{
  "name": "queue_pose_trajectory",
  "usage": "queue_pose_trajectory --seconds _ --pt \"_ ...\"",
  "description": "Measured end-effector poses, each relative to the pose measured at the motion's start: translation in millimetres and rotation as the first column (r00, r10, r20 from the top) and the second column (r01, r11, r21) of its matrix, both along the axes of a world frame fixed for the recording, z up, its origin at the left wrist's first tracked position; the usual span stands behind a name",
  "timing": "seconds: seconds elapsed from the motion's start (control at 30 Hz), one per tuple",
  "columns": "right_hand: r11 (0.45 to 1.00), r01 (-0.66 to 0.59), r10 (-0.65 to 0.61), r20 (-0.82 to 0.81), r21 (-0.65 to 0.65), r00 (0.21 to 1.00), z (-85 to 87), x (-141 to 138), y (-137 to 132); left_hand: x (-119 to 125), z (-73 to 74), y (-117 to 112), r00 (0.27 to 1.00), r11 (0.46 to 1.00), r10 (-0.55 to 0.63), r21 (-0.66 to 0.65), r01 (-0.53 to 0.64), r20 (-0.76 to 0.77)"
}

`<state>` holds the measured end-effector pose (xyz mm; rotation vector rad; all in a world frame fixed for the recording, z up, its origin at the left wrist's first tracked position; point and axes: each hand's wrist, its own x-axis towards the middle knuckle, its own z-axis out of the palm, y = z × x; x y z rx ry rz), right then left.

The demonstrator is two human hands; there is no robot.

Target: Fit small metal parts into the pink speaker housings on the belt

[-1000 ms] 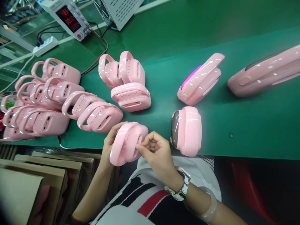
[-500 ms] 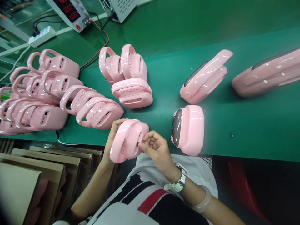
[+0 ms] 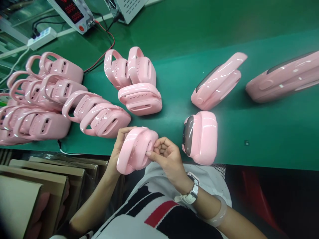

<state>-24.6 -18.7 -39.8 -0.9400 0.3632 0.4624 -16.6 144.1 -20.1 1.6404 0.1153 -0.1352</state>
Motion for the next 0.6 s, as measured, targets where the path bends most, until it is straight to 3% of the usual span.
queue_pose_trajectory --seconds 0.23,0.33,0.37,0.43,0.47,0.5,0.53,0.57,0.6 --pt "0.996 -0.084 0.084 -0.004 0.021 0.996 0.3 4.3 2.7 -0.3 0.2 3.1 0.999 0.997 -0.021 0.069 0.019 0.025" --pt "0.978 -0.206 0.208 0.119 -0.034 0.971 14.9 3.5 -17.8 -1.8 2.7 4.2 0.998 0.984 -0.070 0.162 0.067 0.011" --pt "0.948 -0.304 0.317 0.211 -0.090 0.925 24.5 2.5 -31.1 -2.1 4.5 4.2 0.996 0.978 -0.088 0.191 0.089 -0.009" --pt "0.827 -0.509 0.562 0.377 -0.239 0.736 47.5 -0.6 -65.7 -1.3 8.4 4.7 0.991 0.963 -0.122 0.233 0.133 -0.059" --pt "0.777 -0.547 0.629 0.423 -0.312 0.652 58.1 -2.5 -85.2 -0.1 9.9 5.4 0.987 0.957 -0.135 0.247 0.152 -0.083" --pt "0.776 -0.511 0.631 0.445 -0.369 0.636 66.2 -4.4 -105.1 1.6 10.5 6.5 0.985 0.952 -0.140 0.257 0.163 -0.104" --pt "0.813 -0.390 0.569 0.446 -0.434 0.691 70.5 -5.9 -124.5 3.7 10.3 8.1 0.984 0.951 -0.135 0.263 0.161 -0.115" --pt "0.834 -0.192 0.452 0.439 -0.518 0.777 70.3 -6.9 -142.8 6.2 9.0 10.0 0.986 0.957 -0.125 0.249 0.150 -0.113" --pt "0.779 0.046 0.301 0.437 -0.625 0.847 65.6 -7.2 -159.3 9.0 6.9 12.0 0.988 0.967 -0.114 0.216 0.134 -0.103"
